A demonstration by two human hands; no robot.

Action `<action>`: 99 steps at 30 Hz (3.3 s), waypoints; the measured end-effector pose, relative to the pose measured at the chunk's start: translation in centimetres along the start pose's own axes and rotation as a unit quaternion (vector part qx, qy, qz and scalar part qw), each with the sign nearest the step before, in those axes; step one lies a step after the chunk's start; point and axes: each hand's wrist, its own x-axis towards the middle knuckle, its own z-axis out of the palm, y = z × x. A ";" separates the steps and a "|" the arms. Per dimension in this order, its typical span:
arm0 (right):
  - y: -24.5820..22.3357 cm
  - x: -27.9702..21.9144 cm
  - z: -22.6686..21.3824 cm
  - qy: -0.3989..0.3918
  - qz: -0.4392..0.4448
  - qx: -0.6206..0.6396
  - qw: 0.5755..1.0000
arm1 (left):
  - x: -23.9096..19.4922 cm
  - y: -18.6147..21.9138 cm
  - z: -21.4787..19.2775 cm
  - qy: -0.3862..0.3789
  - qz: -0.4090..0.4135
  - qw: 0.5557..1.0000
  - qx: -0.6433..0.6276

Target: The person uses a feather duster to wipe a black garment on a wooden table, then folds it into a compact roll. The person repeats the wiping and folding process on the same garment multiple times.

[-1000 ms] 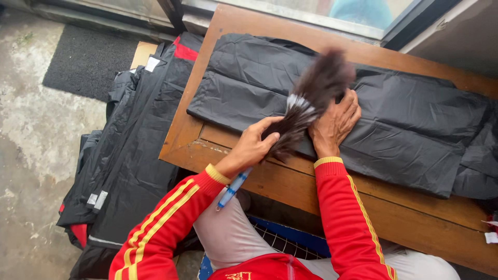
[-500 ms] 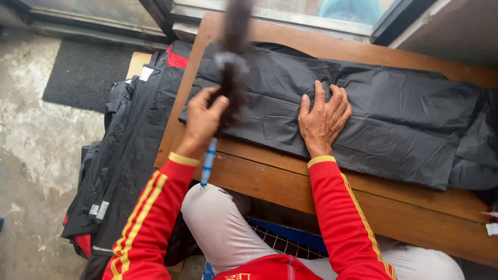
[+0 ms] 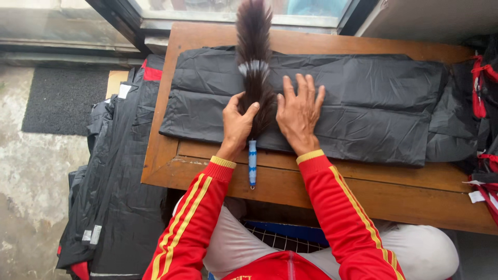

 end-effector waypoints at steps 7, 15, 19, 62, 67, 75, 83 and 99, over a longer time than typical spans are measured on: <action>-4.8 -0.6 2.9 -0.011 -0.026 0.144 0.989 | 1.6 3.0 -1.9 0.036 0.000 0.999 0.014; -6.1 -2.0 -1.5 -0.178 0.182 0.547 0.797 | 1.2 5.6 -1.4 -0.125 0.061 0.990 0.027; -6.8 -3.3 -5.2 -0.223 0.251 0.523 0.784 | 1.7 6.3 -2.1 -0.080 0.305 0.916 0.248; 7.6 -10.2 -18.5 -0.264 0.241 0.152 0.922 | 0.2 -0.1 8.2 -0.105 0.375 0.723 0.570; 14.1 -12.6 -18.2 -0.208 0.299 0.148 0.920 | 0.0 -0.1 8.2 -0.108 0.364 0.727 0.572; 9.8 -13.0 -18.5 -0.067 0.195 0.147 0.967 | 0.0 0.3 8.5 -0.111 0.358 0.726 0.576; 13.3 -11.0 -20.0 -0.217 0.332 0.048 0.917 | 0.0 0.3 8.4 -0.091 0.379 0.727 0.566; 16.9 -5.5 -16.8 -0.079 0.032 -0.124 0.989 | 11.1 3.8 11.1 -0.344 0.298 0.709 0.538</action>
